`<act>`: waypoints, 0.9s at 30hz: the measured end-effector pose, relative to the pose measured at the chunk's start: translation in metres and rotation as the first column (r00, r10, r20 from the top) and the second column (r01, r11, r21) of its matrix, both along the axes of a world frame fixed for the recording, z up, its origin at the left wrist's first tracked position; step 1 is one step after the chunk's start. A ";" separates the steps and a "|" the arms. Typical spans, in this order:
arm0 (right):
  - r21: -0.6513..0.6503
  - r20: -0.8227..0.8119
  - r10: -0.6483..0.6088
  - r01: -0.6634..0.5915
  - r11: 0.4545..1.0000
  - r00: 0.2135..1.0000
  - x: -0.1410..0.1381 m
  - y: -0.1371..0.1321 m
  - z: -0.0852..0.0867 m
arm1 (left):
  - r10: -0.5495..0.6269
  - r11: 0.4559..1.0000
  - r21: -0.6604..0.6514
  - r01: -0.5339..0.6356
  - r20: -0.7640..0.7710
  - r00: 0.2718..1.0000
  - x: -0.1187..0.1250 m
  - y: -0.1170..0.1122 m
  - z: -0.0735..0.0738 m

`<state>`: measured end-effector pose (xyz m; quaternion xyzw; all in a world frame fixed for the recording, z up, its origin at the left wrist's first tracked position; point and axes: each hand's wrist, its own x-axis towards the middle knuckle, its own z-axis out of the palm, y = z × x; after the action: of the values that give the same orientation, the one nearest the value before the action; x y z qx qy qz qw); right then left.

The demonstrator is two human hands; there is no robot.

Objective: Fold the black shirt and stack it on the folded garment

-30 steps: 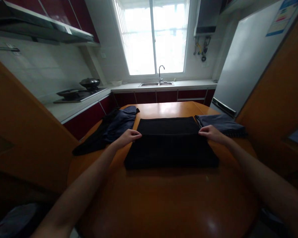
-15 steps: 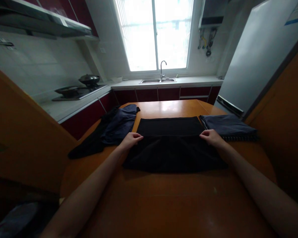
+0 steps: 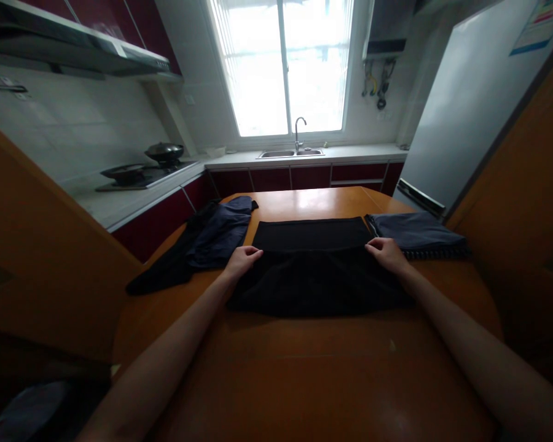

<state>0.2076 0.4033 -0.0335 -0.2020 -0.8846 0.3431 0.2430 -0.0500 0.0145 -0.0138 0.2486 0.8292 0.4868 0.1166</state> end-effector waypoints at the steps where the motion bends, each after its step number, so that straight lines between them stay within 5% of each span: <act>1: 0.008 -0.004 -0.013 0.013 1.000 1.000 -0.001 0.000 -0.001 | 0.009 1.000 0.002 -0.009 -0.002 1.000 0.001 0.001 0.000; 27: 0.011 -0.019 -0.022 0.022 1.000 1.000 -0.005 0.004 -0.014 | 0.000 0.998 0.068 0.006 -0.095 0.996 0.002 0.001 -0.003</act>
<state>0.2028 0.4075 -0.0479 -0.2073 -0.8818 0.3375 0.2563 -0.0478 0.0158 -0.0170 0.2763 0.8164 0.5023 0.0693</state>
